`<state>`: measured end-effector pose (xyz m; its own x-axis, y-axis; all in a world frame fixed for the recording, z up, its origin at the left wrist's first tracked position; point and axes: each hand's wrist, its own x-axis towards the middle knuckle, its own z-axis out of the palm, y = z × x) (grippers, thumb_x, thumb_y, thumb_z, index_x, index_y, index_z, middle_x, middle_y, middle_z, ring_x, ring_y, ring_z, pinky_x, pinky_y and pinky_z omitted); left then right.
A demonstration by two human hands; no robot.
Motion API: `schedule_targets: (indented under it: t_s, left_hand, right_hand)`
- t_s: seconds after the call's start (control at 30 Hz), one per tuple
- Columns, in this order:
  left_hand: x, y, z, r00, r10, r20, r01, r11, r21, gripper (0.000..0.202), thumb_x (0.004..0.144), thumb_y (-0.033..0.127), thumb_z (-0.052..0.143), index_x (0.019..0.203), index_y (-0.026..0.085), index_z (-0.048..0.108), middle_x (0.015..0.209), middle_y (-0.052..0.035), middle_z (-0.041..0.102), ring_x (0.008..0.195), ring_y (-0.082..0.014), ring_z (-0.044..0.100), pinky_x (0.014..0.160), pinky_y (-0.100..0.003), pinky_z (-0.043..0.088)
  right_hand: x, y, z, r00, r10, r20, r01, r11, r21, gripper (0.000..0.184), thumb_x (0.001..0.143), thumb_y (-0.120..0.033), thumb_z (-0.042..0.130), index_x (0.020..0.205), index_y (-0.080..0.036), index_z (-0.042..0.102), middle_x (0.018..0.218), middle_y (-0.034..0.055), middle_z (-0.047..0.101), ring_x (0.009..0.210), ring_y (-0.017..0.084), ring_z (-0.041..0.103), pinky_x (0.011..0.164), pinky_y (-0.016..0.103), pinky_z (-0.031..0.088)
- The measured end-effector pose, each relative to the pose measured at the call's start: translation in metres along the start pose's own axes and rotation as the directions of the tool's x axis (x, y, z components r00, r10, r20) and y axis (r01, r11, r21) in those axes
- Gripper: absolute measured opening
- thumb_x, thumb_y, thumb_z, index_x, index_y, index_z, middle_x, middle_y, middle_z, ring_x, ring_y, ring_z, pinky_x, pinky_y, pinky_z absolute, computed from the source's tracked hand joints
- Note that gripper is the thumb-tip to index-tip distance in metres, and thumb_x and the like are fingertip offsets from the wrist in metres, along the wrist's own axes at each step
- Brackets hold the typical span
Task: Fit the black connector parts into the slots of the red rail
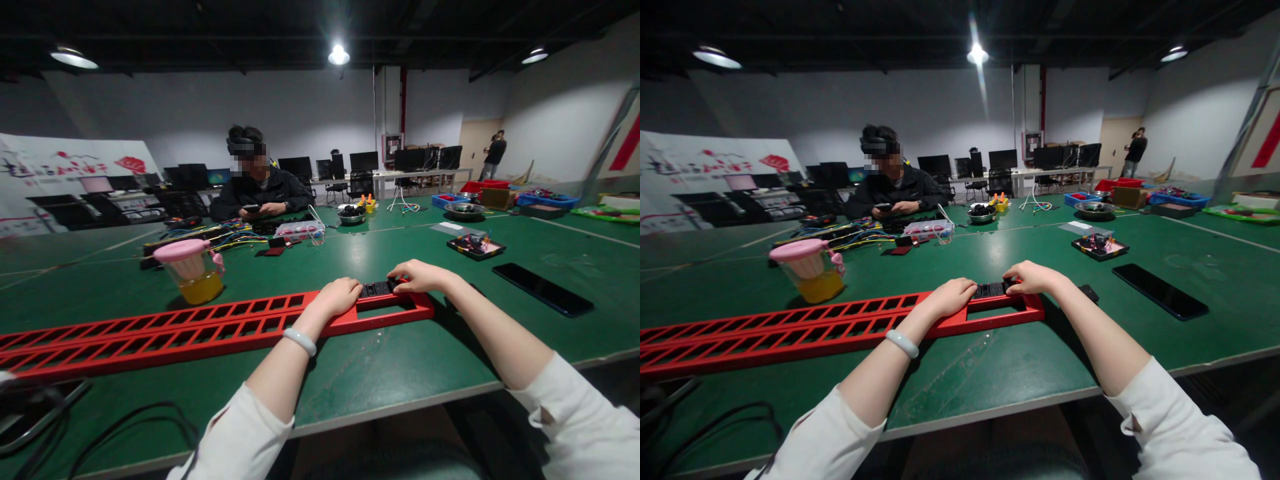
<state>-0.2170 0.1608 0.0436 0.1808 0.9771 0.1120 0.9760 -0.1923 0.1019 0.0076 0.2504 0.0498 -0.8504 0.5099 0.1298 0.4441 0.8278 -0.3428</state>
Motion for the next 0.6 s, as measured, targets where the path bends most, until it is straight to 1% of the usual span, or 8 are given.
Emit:
schedule_targets:
  t_s: [0.27,0.6]
  left_hand:
    - [0.0021,-0.0039,0.0033,1.000,0.016,0.003,-0.016,1.000,-0.014,0.043,0.087,0.041,0.025,0.096,0.020,0.061,0.100,-0.0068,0.062,0.091,-0.0178,0.056,0.082,-0.026,0.039]
    - [0.0039,-0.0105,0.0083,0.998,0.063,-0.028,-0.063,0.998,0.002,0.046,0.087,0.043,0.023,0.096,0.021,0.061,0.099,-0.0064,0.062,0.089,-0.0176,0.057,0.080,-0.026,0.040]
  right_hand:
    - [0.0006,0.0002,0.0002,1.000,0.004,0.000,-0.004,1.000,-0.005,0.044,0.070,-0.035,0.058,0.111,-0.021,0.057,0.112,0.0055,0.059,0.099,0.020,0.055,0.085,0.025,0.040]
    - [0.0011,0.0001,0.0010,1.000,0.005,0.015,-0.006,1.000,0.014,0.044,0.071,-0.034,0.057,0.113,-0.021,0.056,0.113,0.0060,0.058,0.099,0.021,0.055,0.087,0.026,0.039]
